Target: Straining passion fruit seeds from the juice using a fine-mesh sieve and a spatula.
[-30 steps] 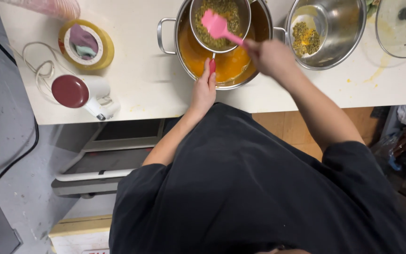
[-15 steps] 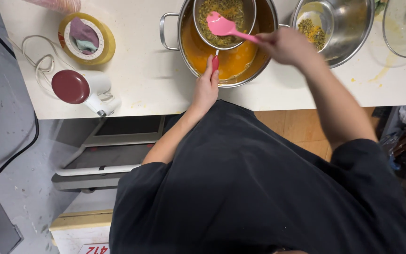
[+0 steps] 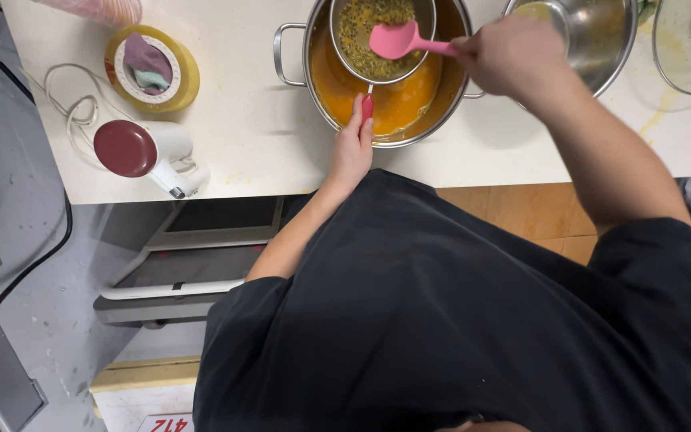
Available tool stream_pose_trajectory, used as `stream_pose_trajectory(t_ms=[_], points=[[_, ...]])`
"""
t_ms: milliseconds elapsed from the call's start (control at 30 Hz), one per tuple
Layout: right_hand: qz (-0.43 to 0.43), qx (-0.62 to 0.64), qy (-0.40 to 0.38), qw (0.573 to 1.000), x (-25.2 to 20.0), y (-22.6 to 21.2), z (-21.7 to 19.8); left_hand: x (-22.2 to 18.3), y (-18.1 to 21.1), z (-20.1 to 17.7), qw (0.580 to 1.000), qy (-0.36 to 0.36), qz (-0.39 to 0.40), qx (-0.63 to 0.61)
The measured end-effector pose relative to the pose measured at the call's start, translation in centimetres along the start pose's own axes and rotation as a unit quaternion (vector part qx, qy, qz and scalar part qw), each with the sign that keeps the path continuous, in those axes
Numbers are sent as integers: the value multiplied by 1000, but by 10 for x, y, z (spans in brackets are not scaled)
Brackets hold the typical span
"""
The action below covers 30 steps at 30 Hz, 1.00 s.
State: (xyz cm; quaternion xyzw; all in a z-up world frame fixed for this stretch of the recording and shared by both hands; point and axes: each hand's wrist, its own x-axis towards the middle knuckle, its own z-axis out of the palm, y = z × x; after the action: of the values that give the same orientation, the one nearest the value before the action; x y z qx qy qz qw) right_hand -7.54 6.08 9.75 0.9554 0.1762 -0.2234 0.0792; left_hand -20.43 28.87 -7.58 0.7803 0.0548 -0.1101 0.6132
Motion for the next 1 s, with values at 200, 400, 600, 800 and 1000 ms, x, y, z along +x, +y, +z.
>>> stream_pose_trajectory(t_ms=[200, 400, 600, 800, 1000], points=[[-35, -88, 89, 992, -11, 19, -8, 3, -12, 3, 996, 30, 88, -5], [-90, -179, 212, 956, 1, 31, 30, 1, -3, 1, 999, 17, 28, -5], [-28, -22, -53, 998, 9, 4, 26, 3, -11, 3, 996, 42, 77, 4], [0, 409, -81, 909, 15, 30, 54, 4, -7, 2, 998, 23, 58, -1], [99, 510, -155, 840, 4, 27, 29, 4, -8, 2, 999, 22, 42, 6]])
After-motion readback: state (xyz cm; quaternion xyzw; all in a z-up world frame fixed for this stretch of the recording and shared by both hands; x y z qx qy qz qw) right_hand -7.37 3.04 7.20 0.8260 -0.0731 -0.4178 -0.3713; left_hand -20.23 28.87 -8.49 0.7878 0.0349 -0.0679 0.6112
